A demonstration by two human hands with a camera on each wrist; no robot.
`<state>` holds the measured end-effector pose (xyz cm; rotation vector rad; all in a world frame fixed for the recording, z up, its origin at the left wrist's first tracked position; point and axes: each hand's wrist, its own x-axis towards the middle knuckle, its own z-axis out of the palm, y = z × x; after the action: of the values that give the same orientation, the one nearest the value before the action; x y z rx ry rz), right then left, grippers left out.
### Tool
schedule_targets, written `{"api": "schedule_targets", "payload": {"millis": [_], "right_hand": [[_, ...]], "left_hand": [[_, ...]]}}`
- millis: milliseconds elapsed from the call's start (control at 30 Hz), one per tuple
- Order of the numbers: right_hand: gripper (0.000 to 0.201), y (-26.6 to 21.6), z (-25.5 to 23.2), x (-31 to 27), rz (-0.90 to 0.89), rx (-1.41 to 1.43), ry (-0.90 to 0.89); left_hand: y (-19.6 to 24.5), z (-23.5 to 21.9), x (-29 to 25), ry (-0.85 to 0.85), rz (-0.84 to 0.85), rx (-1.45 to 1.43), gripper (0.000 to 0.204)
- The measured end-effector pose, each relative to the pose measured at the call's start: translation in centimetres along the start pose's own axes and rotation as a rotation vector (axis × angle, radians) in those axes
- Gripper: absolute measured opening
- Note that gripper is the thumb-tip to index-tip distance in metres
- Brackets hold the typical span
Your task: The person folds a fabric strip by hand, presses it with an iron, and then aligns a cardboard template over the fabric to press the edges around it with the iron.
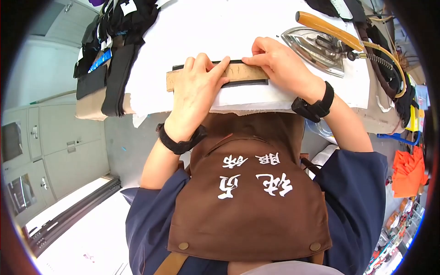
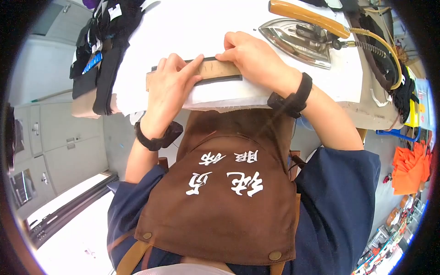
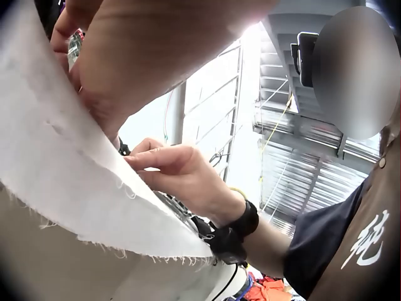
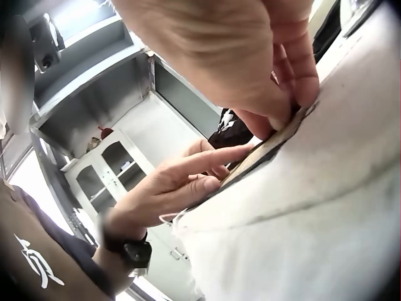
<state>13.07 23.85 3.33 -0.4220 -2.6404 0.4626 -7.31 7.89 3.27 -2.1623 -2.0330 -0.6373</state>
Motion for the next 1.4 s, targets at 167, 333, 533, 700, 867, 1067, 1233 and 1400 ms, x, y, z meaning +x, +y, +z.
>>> {"api": "schedule_targets", "payload": {"millis": [167, 333, 533, 700, 867, 1067, 1233, 1400], "right_hand": [[0.020, -0.2, 0.1, -0.7, -0.071, -0.050, 0.013], [0.024, -1.2, -0.2, -1.2, -0.100, -0.080, -0.005], [0.033, -1.9, -0.4, -2.0, -0.135, -0.111, 0.047], [0.035, -2.1, 0.4, -2.9, -0.110, -0.163, 0.090], [0.038, -2.1, 0.8, -3.3, -0.130, -0.154, 0.167], [0.039, -2.6, 0.7, -3.6, -0.014, -0.190, 0.161], [0.035, -1.4, -1.4, -3.9, -0.050, -0.151, 0.154], [0.047, 3.9, -11.0, -2.1, -0.001, -0.626, 0.335]], "left_hand": [[-0.1, 0.8, -0.3, 0.039, 0.011, -0.012, 0.048], [0.1, 0.9, -0.6, 0.122, 0.069, 0.072, 0.039], [-0.6, 1.4, -0.4, 0.114, 0.117, -0.098, 0.044], [-0.1, 1.2, -0.6, 0.075, 0.061, -0.113, 0.045], [0.9, 0.1, -0.4, 0.005, 0.060, -0.058, 0.056], [1.2, 0.1, -0.3, -0.024, 0.068, -0.001, 0.065], [1.1, 0.3, -0.2, 0.070, 0.129, -0.001, 0.055], [1.0, 0.4, -0.3, 0.105, 0.136, -0.013, 0.052]]}}
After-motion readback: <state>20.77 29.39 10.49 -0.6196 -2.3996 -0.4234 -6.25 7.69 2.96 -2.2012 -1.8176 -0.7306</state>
